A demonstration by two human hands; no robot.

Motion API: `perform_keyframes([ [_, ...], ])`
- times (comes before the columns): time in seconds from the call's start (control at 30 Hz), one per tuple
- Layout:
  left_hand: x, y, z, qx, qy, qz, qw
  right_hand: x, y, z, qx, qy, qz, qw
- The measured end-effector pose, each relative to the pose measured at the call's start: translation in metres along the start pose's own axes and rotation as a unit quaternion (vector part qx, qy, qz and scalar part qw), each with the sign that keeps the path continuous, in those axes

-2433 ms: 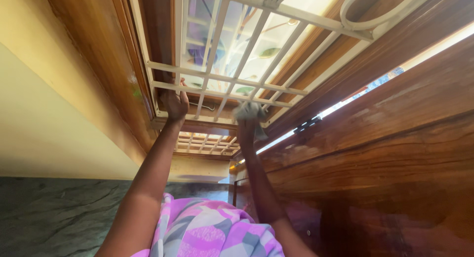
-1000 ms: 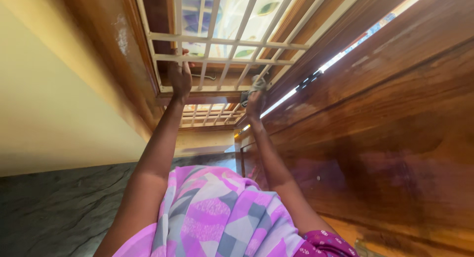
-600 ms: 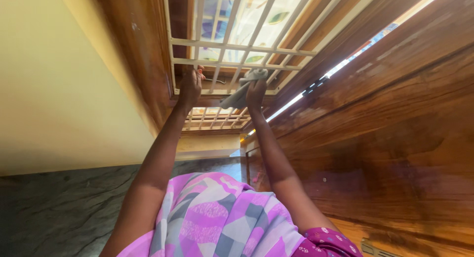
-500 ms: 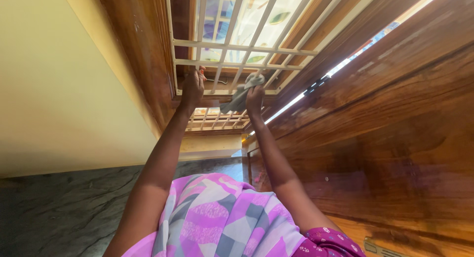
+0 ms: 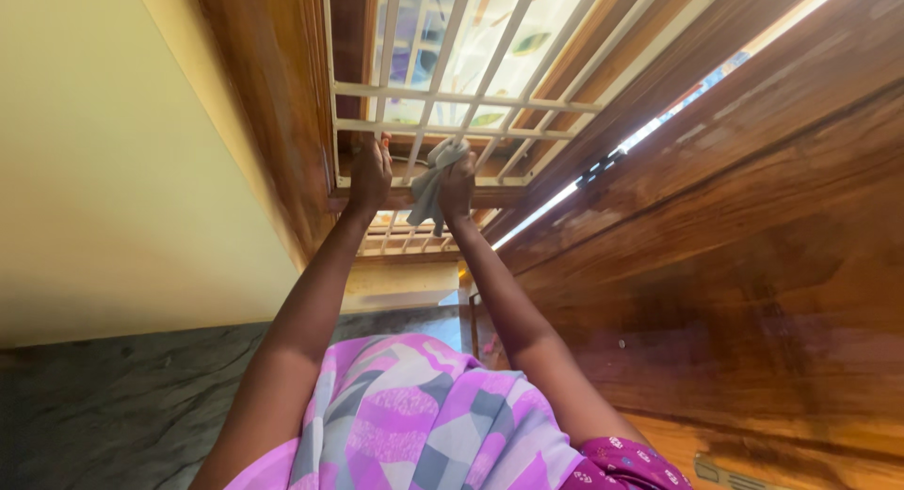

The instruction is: The person wipes a decorative metal window grille with a cloth. They move the cloth across the grille bars and decorative elements, cleaning the surface from multiple angles.

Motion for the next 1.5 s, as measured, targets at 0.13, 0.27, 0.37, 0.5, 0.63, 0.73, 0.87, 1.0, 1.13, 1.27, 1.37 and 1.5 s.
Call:
perform_keyframes([
  [0.13,-0.001,0.001,0.002,0.016,-0.005,0.005,1.000,-0.025,0.025,-0.021,0.140,-0.058,-0.044,0.987],
  [0.27,-0.002,-0.001,0.004,0.021,0.001,-0.021,1.000,-0.030,0.000,-0.013,0.144,-0.118,-0.062,0.981],
  [0.37,0.004,0.000,0.001,0.010,0.006,-0.017,1.000,-0.011,-0.031,0.012,0.049,-0.005,0.015,0.999],
  [0.5,0.017,0.003,-0.001,0.003,-0.023,-0.024,0.999,0.052,0.027,0.037,-0.148,-0.046,0.111,0.982],
  [0.63,0.028,0.000,-0.006,0.017,0.015,-0.005,1.000,0.067,0.020,-0.014,-0.050,-0.069,0.105,0.991],
  [0.73,0.027,-0.001,-0.004,0.032,-0.006,0.034,0.999,0.046,0.009,-0.050,0.011,-0.094,0.098,0.991],
  [0.87,0.000,0.004,0.010,0.018,0.029,-0.042,0.999,0.019,0.029,-0.067,0.094,-0.080,0.091,0.988],
  [1.0,-0.025,0.043,0.028,-0.094,-0.084,-0.131,0.983,0.017,0.039,-0.072,0.117,-0.035,0.040,0.992],
  [1.13,-0.016,0.073,0.034,-0.087,-0.089,-0.045,0.991,0.040,0.009,-0.051,0.112,-0.104,-0.086,0.985],
  [1.27,-0.004,0.077,0.018,-0.001,0.078,0.135,0.988,0.077,0.017,-0.003,0.075,-0.141,0.013,0.987],
  [1.37,-0.023,0.066,0.011,-0.003,0.091,0.121,0.988,0.106,0.035,0.029,-0.002,0.043,0.133,0.990],
  [1.5,-0.035,0.073,-0.009,0.083,0.102,0.087,0.988,0.120,0.045,0.052,0.055,-0.044,0.009,0.997],
])
Point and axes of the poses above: each hand's wrist, its own y-axis away from the middle knuckle, its own z-axis out of the back of the hand, x = y × z, the point moved 6 cm from there along -y, towards the middle knuckle, and after that the axes turned 12 degrees about y, right-handed, at the moved point
